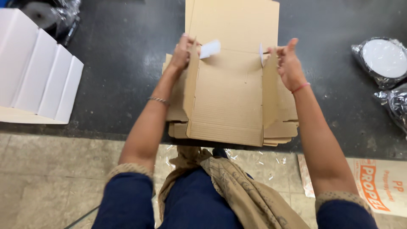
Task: The person folds flat white cardboard box blanks into open boxes, pressing the side panels and tabs into shape, and stacks the finished boxes on the workbench. At the start they unwrap a round light fixture from plastic film before beginning box folding.
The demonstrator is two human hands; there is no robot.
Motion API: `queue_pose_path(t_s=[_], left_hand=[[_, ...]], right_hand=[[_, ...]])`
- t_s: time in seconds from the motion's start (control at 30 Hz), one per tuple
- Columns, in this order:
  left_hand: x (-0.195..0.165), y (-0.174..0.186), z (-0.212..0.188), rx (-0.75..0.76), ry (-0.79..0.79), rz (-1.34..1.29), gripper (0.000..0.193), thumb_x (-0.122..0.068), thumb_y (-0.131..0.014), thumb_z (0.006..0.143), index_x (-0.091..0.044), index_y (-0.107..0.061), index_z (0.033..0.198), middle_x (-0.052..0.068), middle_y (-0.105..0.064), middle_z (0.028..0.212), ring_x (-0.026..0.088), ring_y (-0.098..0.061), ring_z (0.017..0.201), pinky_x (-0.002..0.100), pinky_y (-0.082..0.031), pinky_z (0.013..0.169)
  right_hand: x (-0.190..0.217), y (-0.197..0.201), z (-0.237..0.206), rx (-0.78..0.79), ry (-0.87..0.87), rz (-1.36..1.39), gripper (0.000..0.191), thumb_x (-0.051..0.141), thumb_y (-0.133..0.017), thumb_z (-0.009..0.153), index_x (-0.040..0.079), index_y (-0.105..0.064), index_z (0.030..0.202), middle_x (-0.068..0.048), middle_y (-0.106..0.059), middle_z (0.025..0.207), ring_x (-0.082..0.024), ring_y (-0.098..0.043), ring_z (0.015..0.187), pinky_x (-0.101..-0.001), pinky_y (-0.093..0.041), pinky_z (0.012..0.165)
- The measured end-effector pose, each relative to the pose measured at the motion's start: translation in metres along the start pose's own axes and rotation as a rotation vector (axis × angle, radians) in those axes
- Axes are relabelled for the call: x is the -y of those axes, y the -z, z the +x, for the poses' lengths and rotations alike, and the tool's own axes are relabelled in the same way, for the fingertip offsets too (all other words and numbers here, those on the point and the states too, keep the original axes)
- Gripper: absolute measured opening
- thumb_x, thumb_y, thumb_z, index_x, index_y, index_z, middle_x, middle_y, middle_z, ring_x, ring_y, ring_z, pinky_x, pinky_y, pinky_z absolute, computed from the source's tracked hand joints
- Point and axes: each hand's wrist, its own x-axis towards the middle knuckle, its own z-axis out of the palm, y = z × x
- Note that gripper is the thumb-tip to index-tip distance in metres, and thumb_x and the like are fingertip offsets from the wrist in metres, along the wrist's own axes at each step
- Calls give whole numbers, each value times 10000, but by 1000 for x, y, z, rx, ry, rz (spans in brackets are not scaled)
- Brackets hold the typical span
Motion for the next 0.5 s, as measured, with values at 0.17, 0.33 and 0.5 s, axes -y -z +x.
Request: queue_pose_path(t_s=[0.17, 0.33, 0.5], left_hand=[[6, 18, -130, -484, -464, -84, 289, -303, -432, 1111, -37, -543, 1095, 90, -576, 1041, 151, -585, 875, 308, -529, 830], [41, -21, -260, -563, -744, 431, 333, -345, -385, 1176, -58, -529, 1087, 84, -572, 1050, 208, -569, 988, 328, -483, 924], [44, -54, -284, 1, -614, 923, 472, -206, -675, 963, 23, -558, 1359, 181, -622, 1359, 337, -576, 1304, 433, -479, 1051]], right_hand=[[0, 22, -114, -342, 324, 6, 636, 630, -377, 1109, 32, -579, 1183, -111, -648, 1168, -221, -628, 1110, -394, -534, 1011], [-25, -34, -243, -356, 537, -217, 414, 446, -374, 1203, 80, -555, 1130, -61, -597, 1034, -174, -610, 912, -310, -538, 862], [-26, -94, -266, 86, 392, -1057, 287, 115, -719, 917, 26, -672, 1186, -137, -708, 1258, -348, -638, 1220, -434, -524, 992]])
